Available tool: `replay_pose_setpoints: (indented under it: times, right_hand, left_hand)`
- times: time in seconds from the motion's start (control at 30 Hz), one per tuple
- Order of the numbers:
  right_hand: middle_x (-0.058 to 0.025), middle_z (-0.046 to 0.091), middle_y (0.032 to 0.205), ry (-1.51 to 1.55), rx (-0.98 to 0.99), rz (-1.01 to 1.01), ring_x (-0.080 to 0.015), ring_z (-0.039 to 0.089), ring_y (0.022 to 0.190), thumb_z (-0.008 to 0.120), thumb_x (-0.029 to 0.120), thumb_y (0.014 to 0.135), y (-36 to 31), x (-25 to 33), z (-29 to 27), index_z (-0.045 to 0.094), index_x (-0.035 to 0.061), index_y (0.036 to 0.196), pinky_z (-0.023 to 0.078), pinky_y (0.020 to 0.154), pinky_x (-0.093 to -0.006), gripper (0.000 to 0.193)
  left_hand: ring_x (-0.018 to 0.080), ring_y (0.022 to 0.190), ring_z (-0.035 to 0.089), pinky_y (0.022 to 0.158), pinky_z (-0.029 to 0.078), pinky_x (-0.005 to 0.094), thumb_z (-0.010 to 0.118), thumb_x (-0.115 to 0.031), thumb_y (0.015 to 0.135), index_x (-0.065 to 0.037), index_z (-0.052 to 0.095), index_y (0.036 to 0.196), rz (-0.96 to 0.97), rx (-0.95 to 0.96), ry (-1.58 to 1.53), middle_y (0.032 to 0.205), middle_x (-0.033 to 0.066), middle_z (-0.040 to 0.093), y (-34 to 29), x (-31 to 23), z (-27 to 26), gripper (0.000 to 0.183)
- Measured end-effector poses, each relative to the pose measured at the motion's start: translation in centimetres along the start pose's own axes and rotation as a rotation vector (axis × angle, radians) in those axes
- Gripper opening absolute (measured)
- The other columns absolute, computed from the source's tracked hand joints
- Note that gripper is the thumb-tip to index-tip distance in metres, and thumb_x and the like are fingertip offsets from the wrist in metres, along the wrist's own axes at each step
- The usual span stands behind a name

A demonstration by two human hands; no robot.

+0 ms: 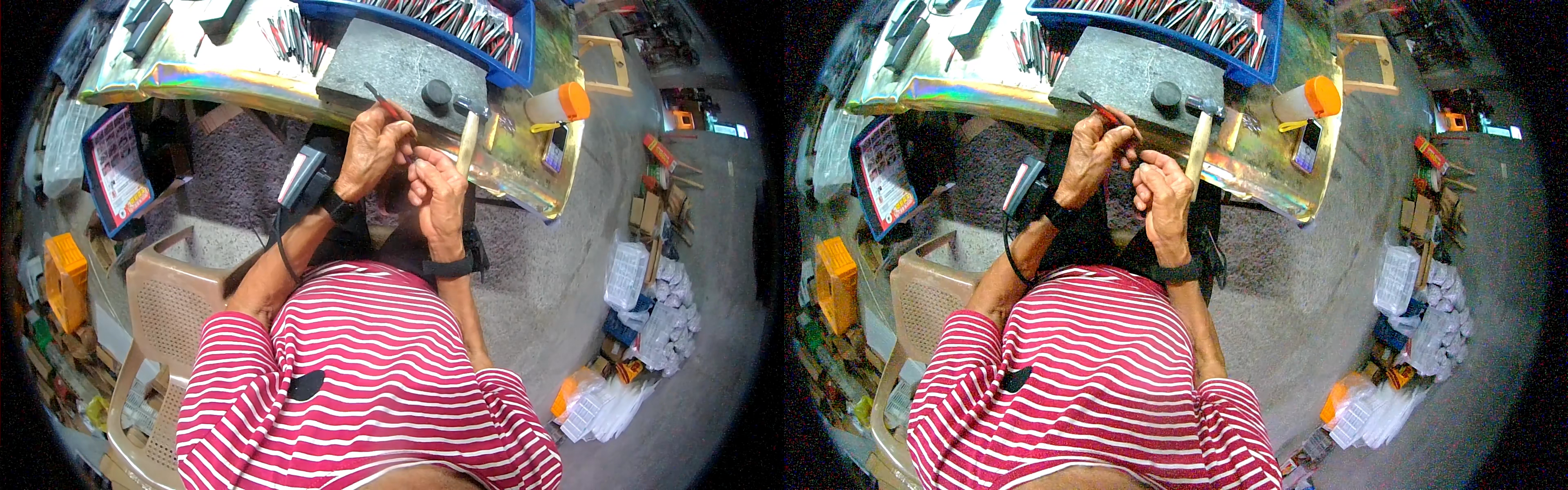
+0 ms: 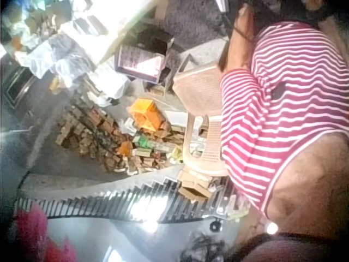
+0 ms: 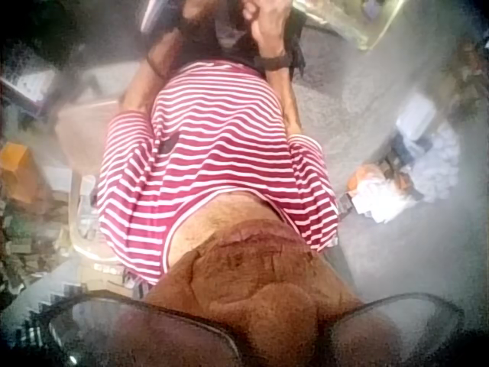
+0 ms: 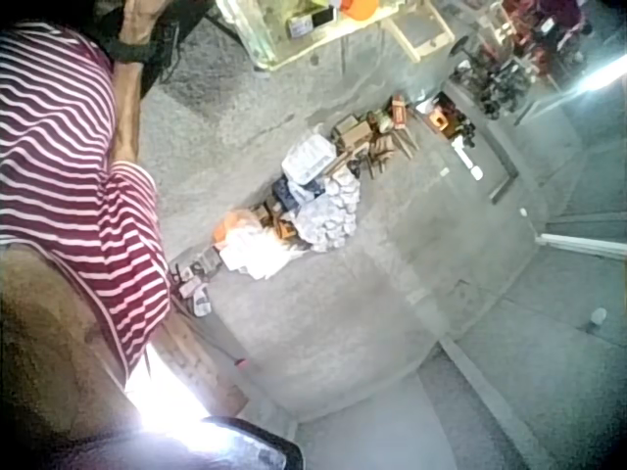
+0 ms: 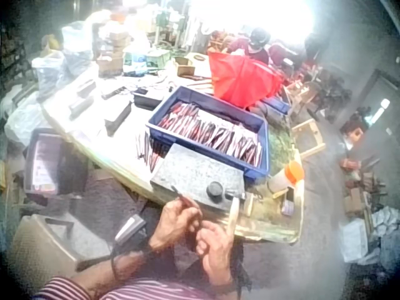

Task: The person holds a small metal rod against a block and strikes the end of it with a hammer, repeating this process for multiple rods taken from a blue bin.

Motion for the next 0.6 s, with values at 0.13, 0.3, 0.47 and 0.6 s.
replay_pose_setpoints:
  times: [0.13,0.3,0.47,0.6]
  right_hand:
    - [-0.003,0.049,0.065,-0.025,0.005,0.005,-0.003,0.037,0.045,0.051,0.007,0.077,-0.2,0.2,0.1,0.046,-0.0046,0.098,0.03,0.036,-0.0155,0.025]
    - [-0.0033,0.048,0.065,-0.027,0.039,0.017,-0.0026,0.036,0.045,0.05,0.006,0.078,-0.9,1.3,1.0,0.046,-0.0039,0.099,0.029,0.036,-0.0153,0.024]
    - [-0.0034,0.048,0.065,-0.071,0.076,-0.023,-0.0026,0.035,0.045,0.05,0.006,0.079,-1.7,3.1,1.4,0.046,-0.0039,0.1,0.029,0.037,-0.015,0.024]
    - [-0.0034,0.048,0.065,-0.1,0.085,-0.076,-0.0027,0.034,0.045,0.051,0.006,0.079,-2.1,4.9,0.9,0.046,-0.0041,0.1,0.029,0.037,-0.0145,0.024]
  left_hand:
    - [0.0072,0.048,0.05,0.041,0.041,0.0191,0.045,-0.003,0.078,0.001,0.05,0.079,-0.021,-0.006,-0.034,0.063,0.0041,0.053,0.4,0.2,-0.2,0.006]
    - [0.0089,0.054,0.052,0.045,0.045,0.0201,0.046,-0.008,0.081,0.001,0.054,0.078,-0.008,0.01,-0.063,0.068,0.0053,0.056,1.6,-0.7,-0.1,0.012]
    - [0.0081,0.055,0.052,0.045,0.044,0.0196,0.047,-0.009,0.081,0.0,0.053,0.079,-0.059,0.015,0.001,0.07,0.0053,0.056,3.2,-1.2,0.5,0.011]
    - [0.007,0.049,0.051,0.04,0.043,0.0179,0.046,-0.005,0.079,0.0,0.051,0.079,0.024,0.0,-0.026,0.064,0.004,0.054,5.1,-1.6,0.7,0.008]
Point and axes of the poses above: each hand's wrist, its own y-axis towards the middle knuckle, its own z-axis out of the palm, x = y × z, the point moved 9 cm from there along y, towards the middle knuckle
